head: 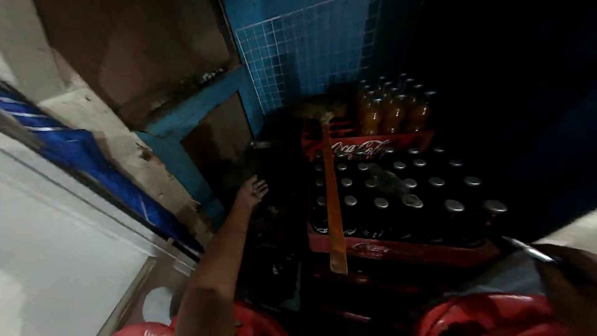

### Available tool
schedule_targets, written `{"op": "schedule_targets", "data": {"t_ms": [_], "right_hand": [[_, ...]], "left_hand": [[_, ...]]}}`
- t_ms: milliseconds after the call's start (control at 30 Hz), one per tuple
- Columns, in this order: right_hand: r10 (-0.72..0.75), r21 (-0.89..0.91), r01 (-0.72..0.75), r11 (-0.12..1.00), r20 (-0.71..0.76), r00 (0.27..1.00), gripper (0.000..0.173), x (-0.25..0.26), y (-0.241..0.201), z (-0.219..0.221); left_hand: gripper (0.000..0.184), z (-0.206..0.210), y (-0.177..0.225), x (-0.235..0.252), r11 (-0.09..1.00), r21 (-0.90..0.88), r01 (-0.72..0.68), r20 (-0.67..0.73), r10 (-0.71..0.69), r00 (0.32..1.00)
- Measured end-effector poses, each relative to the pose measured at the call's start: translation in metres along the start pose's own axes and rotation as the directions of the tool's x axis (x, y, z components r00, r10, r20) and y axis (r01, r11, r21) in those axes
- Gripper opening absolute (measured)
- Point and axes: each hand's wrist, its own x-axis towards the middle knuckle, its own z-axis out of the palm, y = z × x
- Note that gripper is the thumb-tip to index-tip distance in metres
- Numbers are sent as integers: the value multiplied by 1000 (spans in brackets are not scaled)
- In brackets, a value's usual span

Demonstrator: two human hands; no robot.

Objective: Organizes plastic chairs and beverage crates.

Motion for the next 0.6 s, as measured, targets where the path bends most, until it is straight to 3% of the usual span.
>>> {"op": "schedule_targets", "data": {"t_ms": [133, 300, 467, 600], "right_hand": [[6, 2, -6, 1000, 5, 1000, 29, 0, -4, -1], [5, 23, -5, 1000, -6, 1000, 29, 0, -2, -1], [45, 1, -45, 999, 32, 998, 30, 2, -4, -3], [36, -19, -36, 999, 34, 999, 31, 2, -5, -4]], "left_hand": [[45, 0, 3, -33, 998, 56, 20, 98, -26, 995], [44, 5, 17, -61, 997, 76, 22, 69, -27, 997], [43, 4, 21, -81, 990, 137, 33, 142, -52, 988], [43, -3, 14, -100, 948, 313, -56, 258, -28, 966]]}}
